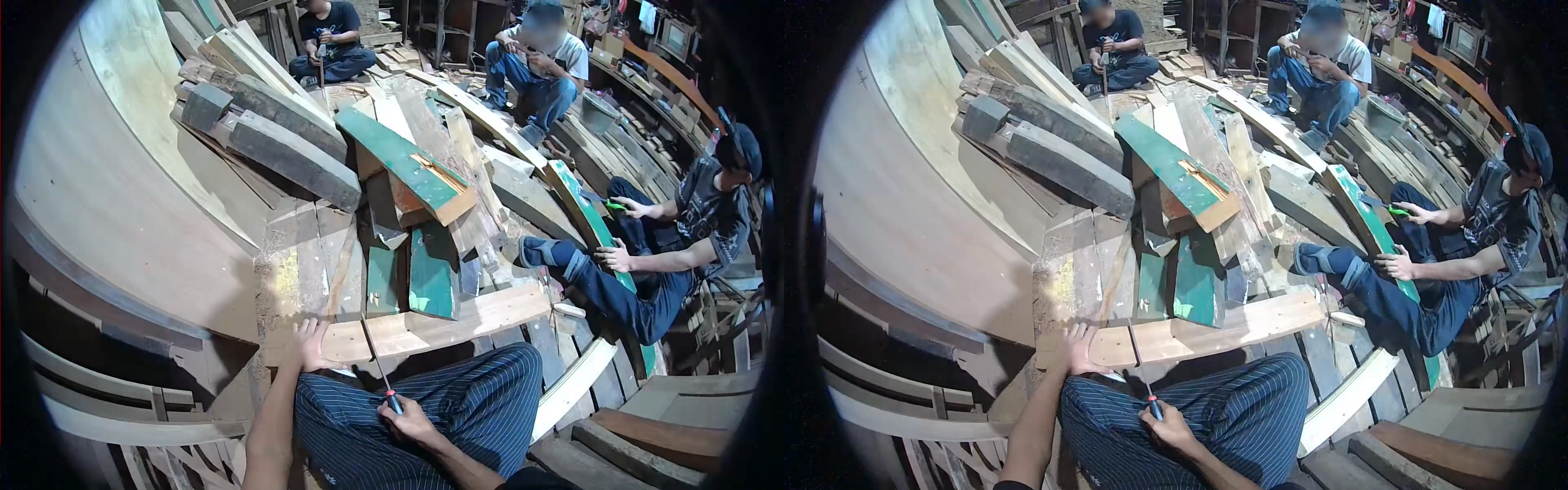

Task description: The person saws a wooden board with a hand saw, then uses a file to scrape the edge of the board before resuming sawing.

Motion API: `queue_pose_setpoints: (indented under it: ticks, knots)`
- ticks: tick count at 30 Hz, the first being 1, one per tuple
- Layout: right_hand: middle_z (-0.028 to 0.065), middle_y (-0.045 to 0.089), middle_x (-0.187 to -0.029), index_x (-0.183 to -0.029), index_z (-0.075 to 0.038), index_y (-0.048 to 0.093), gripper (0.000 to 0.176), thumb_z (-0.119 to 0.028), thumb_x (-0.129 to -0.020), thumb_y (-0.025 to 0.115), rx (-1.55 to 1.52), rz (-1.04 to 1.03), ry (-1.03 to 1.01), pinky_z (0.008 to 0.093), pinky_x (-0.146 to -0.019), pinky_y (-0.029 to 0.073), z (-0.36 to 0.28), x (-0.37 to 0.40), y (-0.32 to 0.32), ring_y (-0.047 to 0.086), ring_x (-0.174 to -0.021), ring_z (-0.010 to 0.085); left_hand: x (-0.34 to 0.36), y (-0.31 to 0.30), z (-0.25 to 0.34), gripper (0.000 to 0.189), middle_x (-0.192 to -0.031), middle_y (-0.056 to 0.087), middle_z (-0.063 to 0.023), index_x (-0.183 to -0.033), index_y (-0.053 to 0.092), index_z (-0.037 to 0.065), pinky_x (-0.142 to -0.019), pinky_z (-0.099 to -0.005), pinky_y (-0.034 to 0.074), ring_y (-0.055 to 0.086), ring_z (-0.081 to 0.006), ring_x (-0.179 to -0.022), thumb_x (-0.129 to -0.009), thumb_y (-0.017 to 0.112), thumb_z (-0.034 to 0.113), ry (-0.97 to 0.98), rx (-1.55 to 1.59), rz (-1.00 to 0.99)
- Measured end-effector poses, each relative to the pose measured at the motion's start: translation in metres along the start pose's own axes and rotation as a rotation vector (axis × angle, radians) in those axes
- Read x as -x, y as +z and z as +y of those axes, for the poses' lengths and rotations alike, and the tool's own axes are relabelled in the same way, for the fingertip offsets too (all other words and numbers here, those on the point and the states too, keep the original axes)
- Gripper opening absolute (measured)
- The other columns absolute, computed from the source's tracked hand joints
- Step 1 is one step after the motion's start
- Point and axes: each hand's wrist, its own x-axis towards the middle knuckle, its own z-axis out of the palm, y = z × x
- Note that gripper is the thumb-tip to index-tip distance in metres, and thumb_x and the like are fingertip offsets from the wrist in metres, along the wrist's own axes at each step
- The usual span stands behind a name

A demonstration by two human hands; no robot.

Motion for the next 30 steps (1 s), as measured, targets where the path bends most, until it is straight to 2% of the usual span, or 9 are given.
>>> queue_pose_setpoints:
  ticks: [9,12,15,16,18,20,26,28,30]
  knots:
    - [0.0028,0.061,-0.064,-0.096,-0.006,0.063,0.024,-0.028,-0.095,0.074,0.001,0.012,0.003,0.0335,-0.049,0.045,0.005,-0.002,-0.001,0.056,-0.05,0.0134,0.0,0.003,-0.002,0.124,-0.116,0.054,-0.019,-0.134,0.053,0.001,-0.096,-0.0527,0.04,0.052,-0.0371,-0.113,-0.047,0.079,0.085,0.0,-0.027,-0.006]
    - [0.0033,0.062,-0.066,-0.108,-0.007,0.061,0.03,-0.029,-0.094,0.075,-0.029,-0.024,0.016,0.0344,-0.051,0.046,0.006,-0.003,-0.002,0.057,-0.052,0.016,0.0,0.0,-0.001,0.127,-0.12,0.053,-0.0193,-0.138,0.05,0.001,-0.101,-0.0527,0.037,0.05,-0.0376,-0.118,-0.047,0.079,0.085,-0.032,0.025,-0.063]
    - [0.0054,0.063,-0.069,-0.124,-0.008,0.054,0.041,-0.029,-0.094,0.074,0.002,0.193,-0.207,0.0349,-0.055,0.047,0.019,-0.003,0.005,0.058,-0.055,0.0179,-0.002,0.005,-0.004,0.128,-0.125,0.051,-0.0204,-0.141,0.048,0.001,-0.107,-0.055,0.034,0.048,-0.039,-0.125,-0.048,0.079,0.084,-0.048,-0.006,-0.088]
    - [0.0128,0.064,-0.073,-0.137,-0.009,0.046,0.052,-0.026,-0.095,0.071,0.068,0.18,-0.17,0.0388,-0.061,0.05,-0.001,0.011,-0.001,0.065,-0.062,0.0271,0.0,0.004,-0.001,0.128,-0.127,0.051,-0.0208,-0.142,0.048,0.001,-0.109,-0.0558,0.033,0.047,-0.0396,-0.127,-0.049,0.079,0.084,-0.051,-0.032,-0.094]
    - [0.0166,0.068,-0.087,-0.138,-0.006,0.049,0.045,-0.009,-0.096,0.066,0.286,0.322,-0.509,0.0375,-0.068,0.053,-0.022,0.028,-0.004,0.067,-0.07,0.0275,-0.003,-0.004,0.002,0.131,-0.137,0.048,-0.0244,-0.147,0.043,0.002,-0.115,-0.0596,0.027,0.041,-0.0423,-0.137,-0.051,0.078,0.084,-0.087,-0.015,-0.159]
    - [0.0282,0.066,-0.086,-0.14,-0.007,0.051,0.045,-0.013,-0.098,0.062,0.428,0.312,-0.607,0.0509,-0.073,0.054,-0.024,0.034,-0.013,0.067,-0.084,0.0485,-0.003,-0.004,0.002,0.132,-0.147,0.043,-0.0266,-0.15,0.04,0.003,-0.118,-0.0606,0.023,0.036,-0.0432,-0.144,-0.053,0.077,0.084,-0.113,0.026,-0.204]
    - [0.0275,0.064,-0.082,-0.147,-0.005,0.051,0.052,-0.006,-0.095,0.062,0.762,0.362,-0.364,0.0501,-0.063,0.055,-0.027,0.081,-0.009,0.066,-0.066,0.0428,-0.005,-0.012,0.008,0.129,-0.147,0.042,-0.0225,-0.152,0.037,0.004,-0.12,-0.0588,0.024,0.035,-0.041,-0.144,-0.054,0.085,0.072,-0.17,0.06,-0.248]
    - [0.0275,0.063,-0.077,-0.146,0.003,0.048,0.052,-0.007,-0.096,0.06,0.852,0.378,-0.495,0.0517,-0.06,0.053,-0.03,0.056,-0.004,0.064,-0.064,0.0433,-0.001,-0.016,0.013,0.125,-0.141,0.046,-0.022,-0.148,0.041,0.004,-0.116,-0.0581,0.028,0.039,-0.0403,-0.139,-0.053,0.085,0.071,-0.159,0.075,-0.155]
    - [0.028,0.062,-0.077,-0.147,0.006,0.045,0.054,-0.007,-0.097,0.06,0.923,0.434,-0.673,0.0525,-0.058,0.051,-0.032,0.013,0.002,0.064,-0.065,0.0437,-0.005,-0.021,0.011,0.129,-0.154,0.039,-0.0288,-0.153,0.038,0.005,-0.122,-0.0623,0.02,0.032,-0.0438,-0.148,-0.053,0.084,0.074,-0.174,0.083,-0.272]
